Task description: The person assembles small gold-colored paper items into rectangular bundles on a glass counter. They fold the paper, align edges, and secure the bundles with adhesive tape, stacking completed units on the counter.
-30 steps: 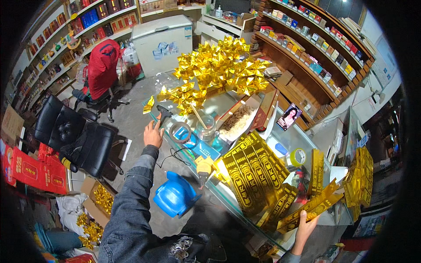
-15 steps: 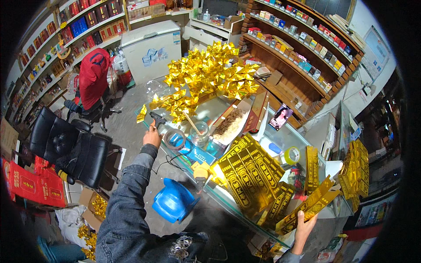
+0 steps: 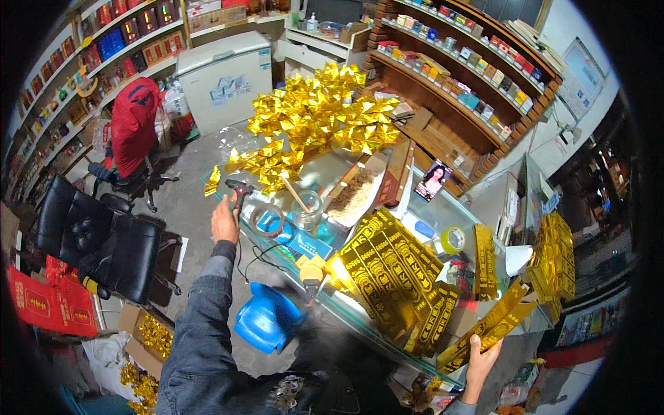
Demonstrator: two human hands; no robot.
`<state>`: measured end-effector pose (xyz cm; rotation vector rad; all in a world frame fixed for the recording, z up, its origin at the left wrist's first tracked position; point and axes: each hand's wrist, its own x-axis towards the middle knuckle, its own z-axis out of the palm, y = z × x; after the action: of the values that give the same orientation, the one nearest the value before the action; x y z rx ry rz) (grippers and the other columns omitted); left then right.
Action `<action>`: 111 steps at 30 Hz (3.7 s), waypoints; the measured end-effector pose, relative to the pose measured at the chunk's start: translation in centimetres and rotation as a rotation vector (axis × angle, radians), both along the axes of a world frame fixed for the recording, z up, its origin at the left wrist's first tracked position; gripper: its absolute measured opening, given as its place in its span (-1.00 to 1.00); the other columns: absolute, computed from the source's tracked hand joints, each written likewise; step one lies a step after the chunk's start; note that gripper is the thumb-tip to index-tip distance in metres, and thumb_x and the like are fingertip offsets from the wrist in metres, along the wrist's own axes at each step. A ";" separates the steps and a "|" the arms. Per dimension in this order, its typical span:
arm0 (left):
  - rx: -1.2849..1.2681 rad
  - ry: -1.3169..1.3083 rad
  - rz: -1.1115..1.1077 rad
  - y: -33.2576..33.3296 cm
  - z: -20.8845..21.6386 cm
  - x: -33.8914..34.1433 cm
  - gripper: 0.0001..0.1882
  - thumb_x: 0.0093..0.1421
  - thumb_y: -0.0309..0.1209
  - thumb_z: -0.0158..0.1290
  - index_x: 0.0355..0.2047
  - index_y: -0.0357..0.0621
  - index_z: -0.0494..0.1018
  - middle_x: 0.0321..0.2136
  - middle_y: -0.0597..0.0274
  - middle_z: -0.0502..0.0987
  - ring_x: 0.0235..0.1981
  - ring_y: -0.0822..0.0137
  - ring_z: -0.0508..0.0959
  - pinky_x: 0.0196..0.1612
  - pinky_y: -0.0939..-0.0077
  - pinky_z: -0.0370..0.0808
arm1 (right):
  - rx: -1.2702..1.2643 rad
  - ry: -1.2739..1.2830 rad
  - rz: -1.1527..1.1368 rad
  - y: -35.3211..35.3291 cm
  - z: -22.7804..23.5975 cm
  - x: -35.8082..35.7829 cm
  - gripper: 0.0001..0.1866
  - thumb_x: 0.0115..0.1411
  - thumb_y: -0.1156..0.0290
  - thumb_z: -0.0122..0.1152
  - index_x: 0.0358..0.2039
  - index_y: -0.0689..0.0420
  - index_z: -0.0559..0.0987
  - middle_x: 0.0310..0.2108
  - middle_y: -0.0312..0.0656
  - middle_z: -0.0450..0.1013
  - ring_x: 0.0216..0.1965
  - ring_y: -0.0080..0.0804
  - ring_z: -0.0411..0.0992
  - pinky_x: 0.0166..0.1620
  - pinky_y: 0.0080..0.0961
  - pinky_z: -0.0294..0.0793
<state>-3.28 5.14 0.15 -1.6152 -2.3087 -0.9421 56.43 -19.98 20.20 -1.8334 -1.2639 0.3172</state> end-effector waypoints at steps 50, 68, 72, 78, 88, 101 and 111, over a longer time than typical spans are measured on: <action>-0.110 -0.680 -1.142 -28.9 18.3 64.8 -0.35 0.16 -0.28 0.26 0.15 -0.31 0.23 0.01 -0.12 0.42 0.06 -0.06 0.48 0.10 0.29 0.41 | -0.029 0.540 0.054 -14.4 -10.5 24.0 -0.34 0.09 0.17 0.37 0.12 0.23 0.36 0.07 0.00 0.37 0.00 -0.07 0.43 0.12 -0.12 0.35; -0.153 -0.744 -1.169 -27.9 16.7 64.9 -0.38 0.19 -0.27 0.22 0.15 -0.30 0.22 0.00 -0.11 0.41 0.04 -0.06 0.46 0.08 0.28 0.40 | -0.087 0.573 0.144 -13.4 -11.6 24.5 -0.41 0.08 0.23 0.38 0.06 0.21 0.41 0.03 -0.04 0.42 -0.04 -0.09 0.44 0.08 -0.16 0.38; -0.127 -0.667 -1.177 -27.7 16.3 65.1 -0.36 0.19 -0.26 0.22 0.16 -0.29 0.21 0.01 -0.10 0.41 0.06 -0.05 0.45 0.11 0.29 0.39 | -0.091 0.568 0.167 -13.1 -11.6 24.4 -0.42 0.07 0.24 0.38 0.05 0.21 0.42 0.02 -0.04 0.42 -0.05 -0.09 0.44 0.07 -0.16 0.39; -0.112 -0.651 -1.185 -27.3 15.5 64.4 -0.37 0.19 -0.28 0.23 0.16 -0.26 0.20 0.01 -0.08 0.41 0.05 -0.06 0.46 0.10 0.29 0.41 | -0.095 0.550 0.179 -12.9 -11.7 24.2 -0.45 0.07 0.26 0.38 0.03 0.20 0.43 0.00 -0.06 0.44 -0.06 -0.10 0.45 0.05 -0.17 0.39; -0.190 -0.658 -1.197 -26.7 14.8 64.6 -0.38 0.20 -0.26 0.21 0.15 -0.26 0.22 0.02 -0.11 0.40 0.06 -0.07 0.44 0.13 0.27 0.38 | -0.127 0.572 0.205 -12.6 -12.0 23.7 -0.49 0.06 0.30 0.38 0.00 0.19 0.46 -0.02 -0.08 0.46 -0.08 -0.11 0.45 0.03 -0.19 0.41; 0.037 -0.595 -1.125 -25.5 13.2 63.4 -0.35 0.13 -0.32 0.27 0.16 -0.21 0.23 0.00 -0.08 0.38 0.04 -0.06 0.44 0.10 0.27 0.40 | 0.144 0.332 0.375 -8.5 -2.2 26.3 -0.54 0.05 0.34 0.38 -0.04 0.18 0.49 -0.05 -0.10 0.49 -0.11 -0.12 0.46 0.00 -0.22 0.43; -0.034 -0.589 -1.066 -26.0 12.4 63.1 -0.34 0.07 -0.30 0.32 0.08 -0.24 0.24 -0.05 -0.07 0.41 -0.02 -0.09 0.49 0.03 0.25 0.46 | 0.222 -0.571 0.897 -3.2 5.0 21.3 -0.76 0.05 0.52 0.31 -0.22 0.18 0.57 -0.12 -0.13 0.51 -0.12 -0.10 0.45 -0.04 -0.24 0.45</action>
<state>59.81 -20.89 12.55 -2.9617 -1.5580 -1.7454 77.70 -23.20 25.19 -1.0922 -2.3852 0.1074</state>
